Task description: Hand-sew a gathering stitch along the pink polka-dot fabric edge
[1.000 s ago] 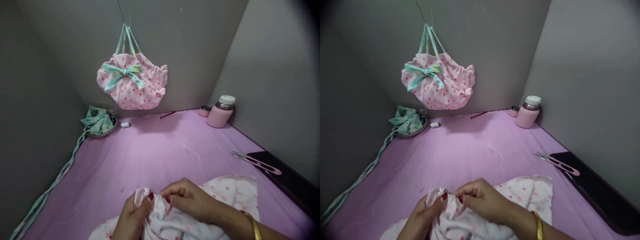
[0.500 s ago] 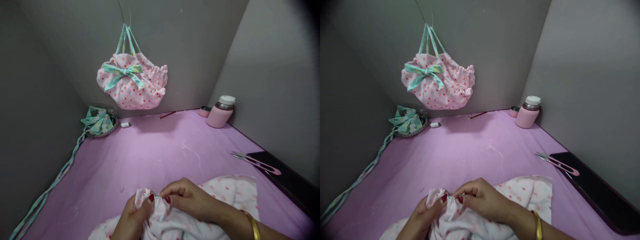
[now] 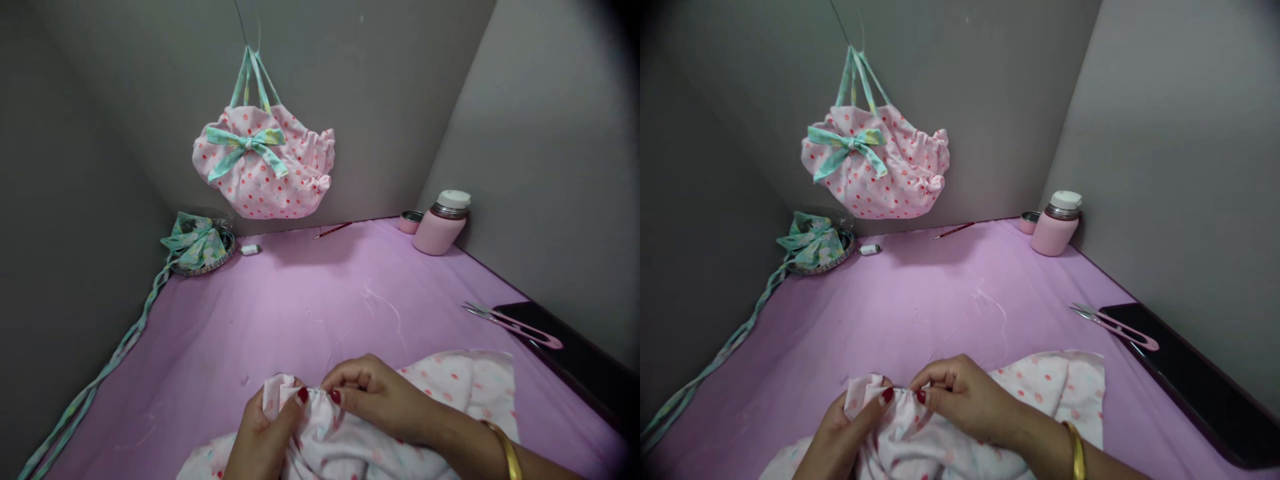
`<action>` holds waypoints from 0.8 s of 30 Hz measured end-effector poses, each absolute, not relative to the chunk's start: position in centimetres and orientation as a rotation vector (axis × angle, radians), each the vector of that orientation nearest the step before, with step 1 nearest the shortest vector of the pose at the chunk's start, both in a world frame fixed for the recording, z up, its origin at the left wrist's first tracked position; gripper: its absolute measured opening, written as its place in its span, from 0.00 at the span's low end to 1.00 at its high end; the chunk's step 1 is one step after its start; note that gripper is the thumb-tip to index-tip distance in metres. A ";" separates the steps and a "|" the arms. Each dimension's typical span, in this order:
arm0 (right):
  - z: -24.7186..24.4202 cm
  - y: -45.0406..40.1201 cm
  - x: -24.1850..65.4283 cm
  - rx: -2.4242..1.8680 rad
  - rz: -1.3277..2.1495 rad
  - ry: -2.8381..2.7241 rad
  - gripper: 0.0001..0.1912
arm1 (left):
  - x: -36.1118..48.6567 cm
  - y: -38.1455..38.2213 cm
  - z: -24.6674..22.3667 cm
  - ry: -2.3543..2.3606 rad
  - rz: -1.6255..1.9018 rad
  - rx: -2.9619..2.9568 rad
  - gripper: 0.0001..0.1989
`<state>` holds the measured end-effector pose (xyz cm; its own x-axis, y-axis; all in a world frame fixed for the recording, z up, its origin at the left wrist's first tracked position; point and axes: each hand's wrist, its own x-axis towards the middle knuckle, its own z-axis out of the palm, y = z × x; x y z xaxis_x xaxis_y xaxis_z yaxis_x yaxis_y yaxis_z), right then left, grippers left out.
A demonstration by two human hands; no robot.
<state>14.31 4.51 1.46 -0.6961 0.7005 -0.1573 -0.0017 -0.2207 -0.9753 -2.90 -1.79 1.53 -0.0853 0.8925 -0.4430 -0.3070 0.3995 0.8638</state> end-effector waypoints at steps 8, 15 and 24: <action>1.5 4.7 14.3 -0.857 1.936 -1.630 0.11 | -2.9 -1.8 2.2 1.420 1.095 0.763 0.14; 1.8 4.3 14.4 -0.886 1.873 -1.704 0.11 | -3.1 -2.0 2.0 1.555 1.038 1.022 0.15; 2.3 4.3 14.0 -0.952 1.613 -1.922 0.13 | -2.8 -2.1 1.9 1.559 0.981 1.209 0.16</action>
<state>13.96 4.26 2.30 -0.6583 0.7476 -0.0877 0.2159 0.0760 -0.9734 -2.79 -2.06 1.94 -0.1122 0.9769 -0.1818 0.2591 0.2054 0.9438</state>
